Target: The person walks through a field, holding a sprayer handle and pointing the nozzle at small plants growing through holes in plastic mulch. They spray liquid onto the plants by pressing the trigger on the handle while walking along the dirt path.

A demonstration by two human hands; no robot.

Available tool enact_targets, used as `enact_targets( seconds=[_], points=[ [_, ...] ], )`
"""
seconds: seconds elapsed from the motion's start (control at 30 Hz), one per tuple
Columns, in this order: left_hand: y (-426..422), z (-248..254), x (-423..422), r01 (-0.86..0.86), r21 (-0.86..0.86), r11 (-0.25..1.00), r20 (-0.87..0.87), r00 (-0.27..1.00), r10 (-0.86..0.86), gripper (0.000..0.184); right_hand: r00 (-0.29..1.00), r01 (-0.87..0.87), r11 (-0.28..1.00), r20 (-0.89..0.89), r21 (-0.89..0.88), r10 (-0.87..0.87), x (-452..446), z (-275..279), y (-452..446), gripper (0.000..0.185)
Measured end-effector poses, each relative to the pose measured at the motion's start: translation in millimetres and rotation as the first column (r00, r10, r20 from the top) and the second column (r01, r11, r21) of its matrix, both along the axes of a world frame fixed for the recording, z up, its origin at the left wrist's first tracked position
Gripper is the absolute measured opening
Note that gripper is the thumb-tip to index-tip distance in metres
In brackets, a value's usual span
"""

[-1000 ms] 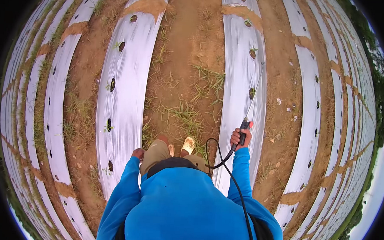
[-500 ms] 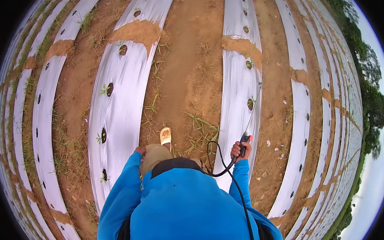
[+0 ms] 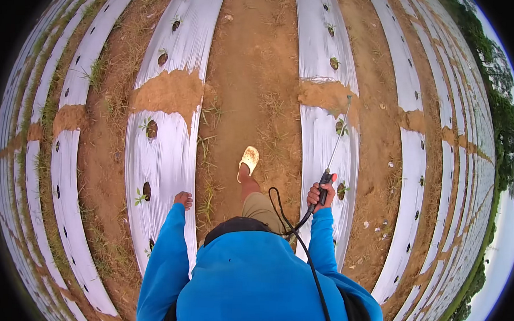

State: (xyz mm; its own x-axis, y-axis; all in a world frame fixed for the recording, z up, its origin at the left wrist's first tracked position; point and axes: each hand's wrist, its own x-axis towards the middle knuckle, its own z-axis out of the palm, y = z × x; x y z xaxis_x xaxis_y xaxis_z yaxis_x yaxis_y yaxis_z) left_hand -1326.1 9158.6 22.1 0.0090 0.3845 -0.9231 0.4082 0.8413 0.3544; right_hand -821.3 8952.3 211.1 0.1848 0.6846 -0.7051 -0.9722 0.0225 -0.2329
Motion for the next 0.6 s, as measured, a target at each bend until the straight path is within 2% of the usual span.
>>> enact_targets(
  seconds=[0.03,0.07,0.13,0.17,0.23,0.3,0.43,0.57,0.6],
  points=[
    [10.5,0.6,9.9,0.007,-0.058,0.998,-0.073,0.997,-0.011,0.027,1.0,0.003,1.0,0.021,-0.017,-0.002,16.5,-6.9,32.1,0.017],
    [14.0,4.3,16.1,-0.015,-0.078,0.997,-0.056,0.998,0.011,0.026,1.0,-0.007,1.0,0.008,-0.015,0.007,32.4,-10.3,58.2,0.018],
    [33.8,26.0,42.7,-0.019,-0.238,0.971,-0.129,0.992,-0.012,0.028,1.0,-0.023,1.0,-0.02,0.009,0.024,72.4,-11.1,112.6,0.019],
    [53.3,39.7,57.4,-0.017,-0.225,0.974,-0.146,0.989,-0.016,0.028,0.999,-0.015,1.0,-0.045,0.021,0.016,89.5,-7.7,139.3,0.019],
    [86.3,65.9,88.7,0.095,-0.202,0.975,-0.09,0.989,-0.115,0.025,0.998,-0.01,0.999,-0.057,0.041,0.012,126.3,-1.5,193.0,0.019],
    [129.2,82.8,113.2,0.017,-0.094,0.995,-0.019,1.0,-0.019,0.029,0.997,-0.01,0.997,-0.071,0.075,0.015,161.3,8.4,241.7,0.019],
    [241.3,85.7,164.1,0.003,-0.053,0.999,0.0,1.0,-0.003,0.023,0.992,-0.057,0.994,-0.106,0.096,0.067,220.8,24.3,322.9,0.018],
    [342.7,85.6,230.9,0.077,0.086,0.993,-0.031,0.997,-0.075,0.024,0.997,-0.063,0.989,-0.037,0.133,0.069,278.1,17.5,403.0,0.017],
    [366.7,75.9,245.9,0.041,0.043,0.998,-0.005,0.999,-0.041,0.024,0.997,-0.063,0.989,-0.043,0.138,0.069,294.3,13.3,424.8,0.017]
  ],
)
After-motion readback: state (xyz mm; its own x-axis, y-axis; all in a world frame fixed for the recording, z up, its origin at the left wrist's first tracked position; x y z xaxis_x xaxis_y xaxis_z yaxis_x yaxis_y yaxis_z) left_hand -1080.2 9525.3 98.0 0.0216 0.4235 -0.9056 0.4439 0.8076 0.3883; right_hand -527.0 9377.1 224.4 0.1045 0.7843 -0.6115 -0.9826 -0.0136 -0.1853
